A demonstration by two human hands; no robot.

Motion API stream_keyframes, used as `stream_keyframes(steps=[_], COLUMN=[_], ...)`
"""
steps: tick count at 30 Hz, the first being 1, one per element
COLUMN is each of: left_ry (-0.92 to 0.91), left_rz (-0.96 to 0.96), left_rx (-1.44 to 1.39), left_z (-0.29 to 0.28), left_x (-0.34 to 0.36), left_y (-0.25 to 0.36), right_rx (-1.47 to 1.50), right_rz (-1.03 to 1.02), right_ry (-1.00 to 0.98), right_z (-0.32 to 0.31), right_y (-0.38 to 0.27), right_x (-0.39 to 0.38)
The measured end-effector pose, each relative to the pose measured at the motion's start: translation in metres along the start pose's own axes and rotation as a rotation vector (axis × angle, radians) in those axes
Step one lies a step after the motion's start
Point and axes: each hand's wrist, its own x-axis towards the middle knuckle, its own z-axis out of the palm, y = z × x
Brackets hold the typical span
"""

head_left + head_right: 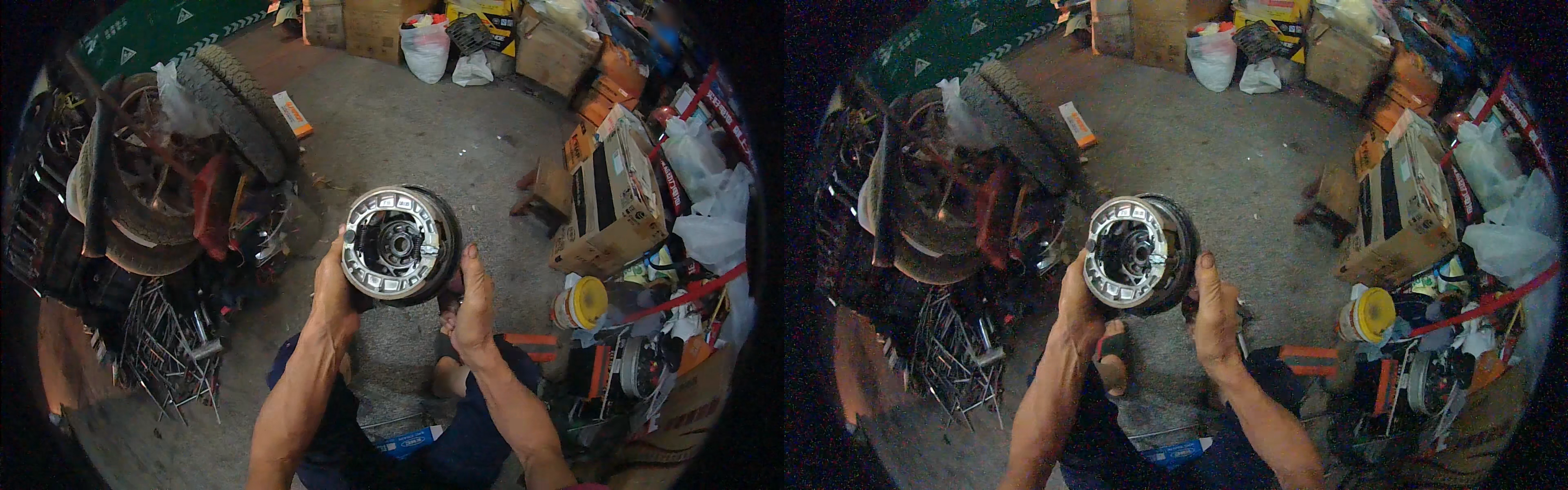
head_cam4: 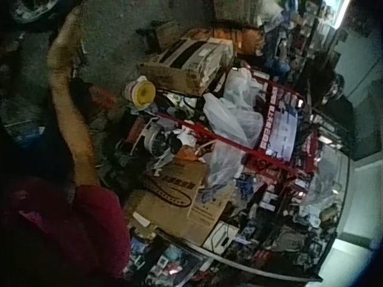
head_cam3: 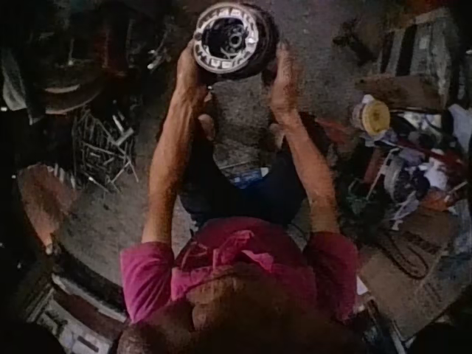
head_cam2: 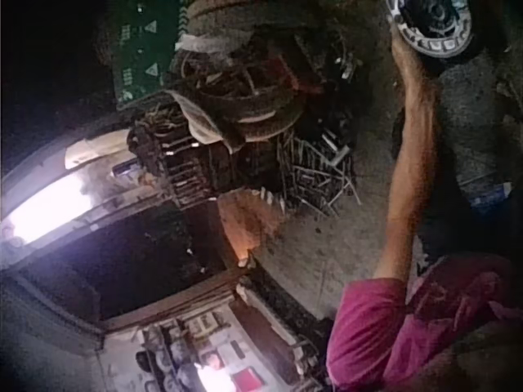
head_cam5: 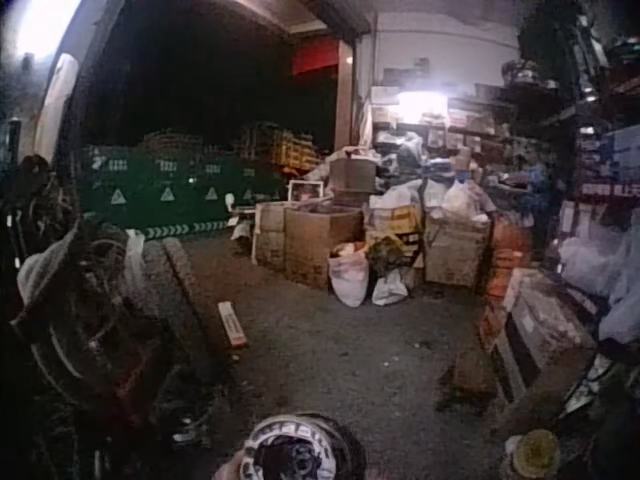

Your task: The person sits on the floor and assembles a mechanical drum brake assembly. They fit brake shoes into the drum, attach a metal backing plate, and use a wrench to tighten bolts on the assembly.

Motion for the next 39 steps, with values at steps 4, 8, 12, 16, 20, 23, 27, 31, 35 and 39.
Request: stream_keyframes(steps=[4, 8, 12, 16, 20, 23, 27, 31, 35, 39], left_ry=[-0.004, 0.036, 0.071, 0.091, 0.093, 0.078, 0.074, 0.014, 0.055, 0.034], left_rz=[-0.018, -0.075, -0.084, -0.129, -0.135, -0.096, -0.011, 0.012, -0.03, 0.002], left_rx=[-0.025, -0.125, -0.129, -0.128, 0.093, 0.052, 0.014, -0.028, 0.025, -0.07], left_z=[0.001, -0.002, 0.008, 0.004, 0.004, 0.002, -0.001, -0.006, 0.0, 0.012], left_x=[0.002, 0.002, -0.005, 0.002, 0.0, 0.0, -0.001, 0.003, 0.004, 0.0], left_y=[-0.004, -0.02, -0.027, -0.034, -0.009, -0.008, -0.009, -0.006, -0.003, -0.012], right_rx=[-0.079, -0.14, -0.129, -0.163, -0.239, -0.112, 0.015, 0.104, 0.216, 0.07], right_rz=[-0.057, -0.125, -0.147, -0.071, 0.212, 0.272, 0.34, 0.343, 0.439, 0.459], right_ry=[0.118, 0.179, 0.218, 0.191, 0.121, 0.064, -0.165, -0.335, -0.422, -0.369], right_z=[0.007, 0.013, 0.017, 0.014, -0.004, -0.002, -0.012, -0.016, -0.021, -0.032], right_y=[0.002, 0.004, 0.004, 0.004, -0.01, -0.026, -0.035, -0.038, -0.04, -0.05], right_x=[-0.006, -0.008, -0.002, 0.002, 0.002, -0.001, -0.002, -0.001, -0.001, -0.001])
